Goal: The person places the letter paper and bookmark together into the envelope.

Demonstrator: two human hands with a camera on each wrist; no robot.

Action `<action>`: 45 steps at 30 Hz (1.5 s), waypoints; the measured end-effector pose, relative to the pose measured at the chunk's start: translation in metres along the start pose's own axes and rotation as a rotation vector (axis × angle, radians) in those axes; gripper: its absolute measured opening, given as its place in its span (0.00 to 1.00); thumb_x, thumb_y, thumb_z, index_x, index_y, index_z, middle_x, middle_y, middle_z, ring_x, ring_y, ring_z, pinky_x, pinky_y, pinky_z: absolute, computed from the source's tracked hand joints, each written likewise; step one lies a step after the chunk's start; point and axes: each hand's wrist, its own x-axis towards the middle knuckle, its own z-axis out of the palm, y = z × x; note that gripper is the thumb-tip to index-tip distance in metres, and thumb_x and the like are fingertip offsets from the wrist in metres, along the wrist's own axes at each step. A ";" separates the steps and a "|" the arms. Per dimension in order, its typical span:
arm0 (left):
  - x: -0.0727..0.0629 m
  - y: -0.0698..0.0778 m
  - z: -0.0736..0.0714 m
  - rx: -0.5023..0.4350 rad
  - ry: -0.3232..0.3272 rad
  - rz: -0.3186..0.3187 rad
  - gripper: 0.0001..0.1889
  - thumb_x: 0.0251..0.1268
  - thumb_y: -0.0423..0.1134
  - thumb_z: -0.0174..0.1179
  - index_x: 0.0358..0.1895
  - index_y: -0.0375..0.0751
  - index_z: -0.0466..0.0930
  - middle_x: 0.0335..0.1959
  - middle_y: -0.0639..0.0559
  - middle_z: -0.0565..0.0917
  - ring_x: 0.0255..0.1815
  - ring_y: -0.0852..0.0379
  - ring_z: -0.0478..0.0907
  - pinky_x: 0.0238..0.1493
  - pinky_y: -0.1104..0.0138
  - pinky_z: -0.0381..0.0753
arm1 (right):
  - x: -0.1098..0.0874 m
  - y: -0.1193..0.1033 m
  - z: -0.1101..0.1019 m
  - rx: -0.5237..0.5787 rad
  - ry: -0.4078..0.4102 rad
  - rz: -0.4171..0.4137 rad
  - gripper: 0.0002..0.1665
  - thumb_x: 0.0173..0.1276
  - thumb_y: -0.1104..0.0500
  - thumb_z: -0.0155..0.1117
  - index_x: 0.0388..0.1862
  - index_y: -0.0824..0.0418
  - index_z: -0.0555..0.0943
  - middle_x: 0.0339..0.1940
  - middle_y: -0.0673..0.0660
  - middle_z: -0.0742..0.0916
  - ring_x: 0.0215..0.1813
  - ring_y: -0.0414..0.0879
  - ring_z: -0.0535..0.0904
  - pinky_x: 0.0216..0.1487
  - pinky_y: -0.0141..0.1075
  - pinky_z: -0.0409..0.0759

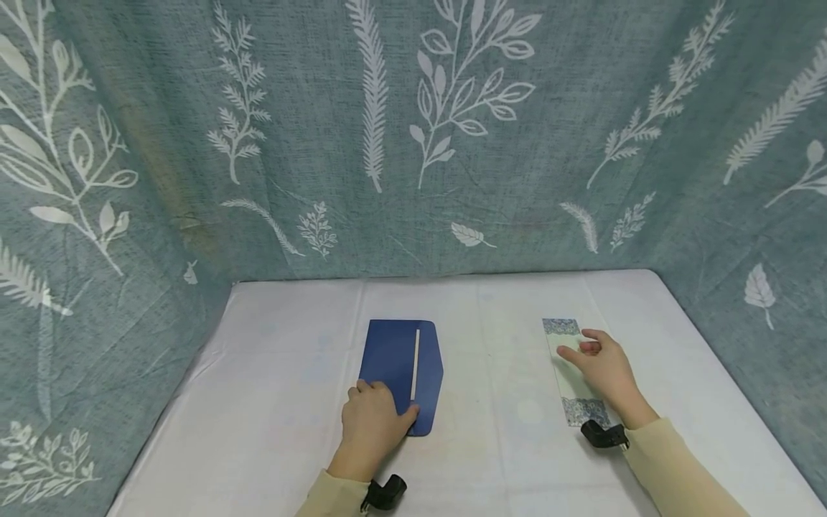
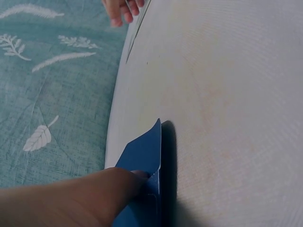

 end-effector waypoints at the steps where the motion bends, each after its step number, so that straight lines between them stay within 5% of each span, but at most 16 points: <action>1: 0.000 0.000 0.000 -0.001 0.002 0.001 0.49 0.50 0.68 0.64 0.50 0.15 0.75 0.50 0.21 0.75 0.45 0.32 0.76 0.30 0.52 0.80 | 0.000 0.001 0.000 -0.004 0.002 0.002 0.54 0.63 0.36 0.64 0.73 0.69 0.58 0.59 0.71 0.75 0.58 0.62 0.71 0.52 0.52 0.73; 11: -0.001 0.000 0.000 0.003 0.005 0.010 0.49 0.49 0.67 0.64 0.49 0.15 0.75 0.50 0.20 0.75 0.44 0.32 0.76 0.30 0.51 0.80 | 0.000 0.006 0.002 -0.010 0.029 0.030 0.51 0.65 0.45 0.67 0.71 0.75 0.56 0.61 0.75 0.71 0.61 0.66 0.67 0.58 0.55 0.68; 24: 0.000 -0.002 -0.002 -0.016 0.008 0.007 0.48 0.49 0.66 0.65 0.48 0.14 0.75 0.49 0.20 0.75 0.44 0.31 0.76 0.30 0.50 0.80 | 0.007 0.010 0.008 -0.128 0.022 0.008 0.55 0.58 0.49 0.73 0.68 0.80 0.54 0.52 0.76 0.71 0.54 0.68 0.70 0.50 0.56 0.72; 36: 0.000 -0.002 -0.002 -0.018 -0.034 -0.007 0.47 0.50 0.66 0.65 0.49 0.15 0.75 0.48 0.21 0.75 0.44 0.32 0.75 0.32 0.49 0.80 | 0.004 -0.002 0.008 -0.242 0.019 0.097 0.53 0.55 0.46 0.74 0.60 0.83 0.59 0.46 0.78 0.75 0.45 0.68 0.74 0.43 0.55 0.73; 45: -0.001 -0.001 -0.003 -0.016 -0.018 0.000 0.47 0.49 0.66 0.65 0.47 0.15 0.76 0.46 0.22 0.76 0.42 0.33 0.76 0.30 0.50 0.79 | 0.003 0.004 0.003 -0.215 -0.031 0.087 0.50 0.58 0.45 0.71 0.62 0.81 0.60 0.55 0.80 0.73 0.51 0.69 0.74 0.47 0.55 0.74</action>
